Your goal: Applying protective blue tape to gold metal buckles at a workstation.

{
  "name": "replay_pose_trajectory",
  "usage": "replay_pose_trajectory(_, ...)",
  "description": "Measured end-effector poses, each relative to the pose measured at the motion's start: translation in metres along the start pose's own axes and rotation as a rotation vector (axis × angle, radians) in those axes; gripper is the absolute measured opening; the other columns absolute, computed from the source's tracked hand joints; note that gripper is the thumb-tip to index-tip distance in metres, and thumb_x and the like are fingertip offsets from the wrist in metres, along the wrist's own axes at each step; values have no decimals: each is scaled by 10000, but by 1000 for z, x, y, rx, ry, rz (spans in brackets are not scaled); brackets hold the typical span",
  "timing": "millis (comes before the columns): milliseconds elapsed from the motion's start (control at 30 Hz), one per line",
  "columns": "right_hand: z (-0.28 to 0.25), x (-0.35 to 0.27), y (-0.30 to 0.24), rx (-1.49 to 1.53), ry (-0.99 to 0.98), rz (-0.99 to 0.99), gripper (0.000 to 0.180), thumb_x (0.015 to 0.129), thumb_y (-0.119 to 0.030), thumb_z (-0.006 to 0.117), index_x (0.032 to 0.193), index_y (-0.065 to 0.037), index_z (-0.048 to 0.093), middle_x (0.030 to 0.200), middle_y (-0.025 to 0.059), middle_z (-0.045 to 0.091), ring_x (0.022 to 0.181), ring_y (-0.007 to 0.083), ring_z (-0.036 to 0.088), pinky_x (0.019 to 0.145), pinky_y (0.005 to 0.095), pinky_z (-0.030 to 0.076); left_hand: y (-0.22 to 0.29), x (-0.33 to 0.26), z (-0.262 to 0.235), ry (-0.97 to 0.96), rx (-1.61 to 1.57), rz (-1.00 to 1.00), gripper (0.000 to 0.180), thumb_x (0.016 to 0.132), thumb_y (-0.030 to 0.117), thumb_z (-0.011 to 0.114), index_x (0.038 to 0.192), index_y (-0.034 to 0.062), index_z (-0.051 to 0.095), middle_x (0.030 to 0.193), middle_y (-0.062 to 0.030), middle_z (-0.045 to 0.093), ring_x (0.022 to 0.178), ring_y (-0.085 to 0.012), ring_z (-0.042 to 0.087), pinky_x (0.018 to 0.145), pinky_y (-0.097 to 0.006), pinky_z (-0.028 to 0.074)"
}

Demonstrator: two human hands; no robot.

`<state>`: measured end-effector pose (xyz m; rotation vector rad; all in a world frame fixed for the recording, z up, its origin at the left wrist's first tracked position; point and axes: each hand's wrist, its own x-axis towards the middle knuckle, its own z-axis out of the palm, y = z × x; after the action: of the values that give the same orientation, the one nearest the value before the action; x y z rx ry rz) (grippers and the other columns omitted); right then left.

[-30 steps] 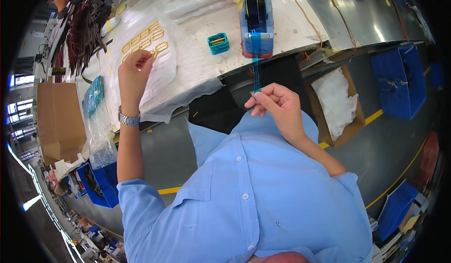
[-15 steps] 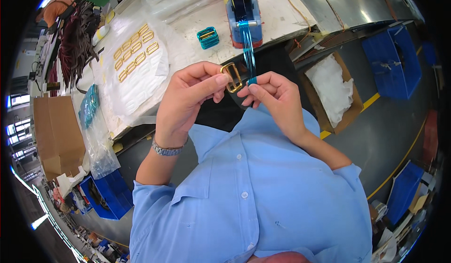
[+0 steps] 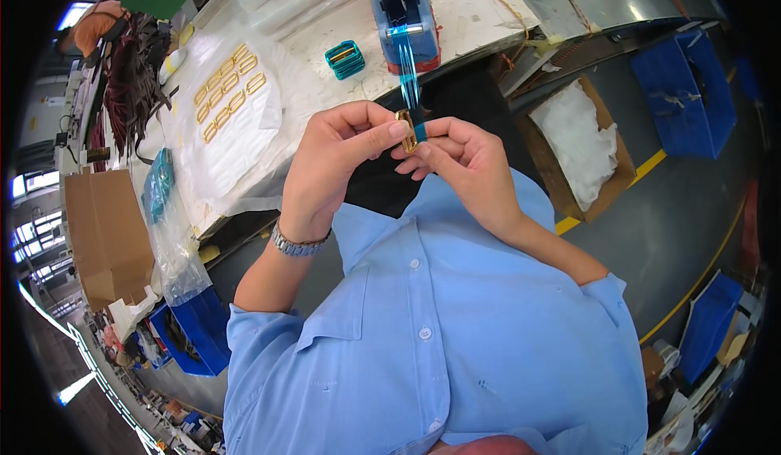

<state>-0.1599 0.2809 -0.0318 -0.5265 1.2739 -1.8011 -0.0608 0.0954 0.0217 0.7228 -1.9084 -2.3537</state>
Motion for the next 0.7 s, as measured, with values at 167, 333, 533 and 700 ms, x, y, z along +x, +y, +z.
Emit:
replay_pose_trajectory(167,-2,0,0,23,-30,3,195,1089,-35,599,1252,68,631,1142,175,779,990,192,773,852,315,623,-2,5,0,-1,-5,-26,143,973,143,810,996,11,758,894,-37,755,827,-85,678,777,-236,531)
replay_pose_trajectory(333,-5,2,0,25,-44,26,181,1084,-16,590,1242,69,619,1147,187,778,996,200,775,861,320,628,-3,10,1,-23,5,-36,143,977,139,807,996,6,757,909,-39,760,832,-83,680,791,-238,540)
replay_pose_trajectory(533,-8,4,2,75,-58,47,191,1080,-10,593,1253,69,610,1147,196,775,1014,209,777,885,325,632,-5,15,1,-15,12,-59,148,980,141,803,996,2,756,907,-34,758,830,-76,677,772,-237,540)
replay_pose_trajectory(700,-7,8,5,100,-54,44,208,1063,-46,659,1233,69,629,1134,198,781,1007,212,783,877,318,638,-10,18,3,1,-10,-64,147,985,143,795,998,2,755,886,-18,740,801,-65,658,745,-226,531)
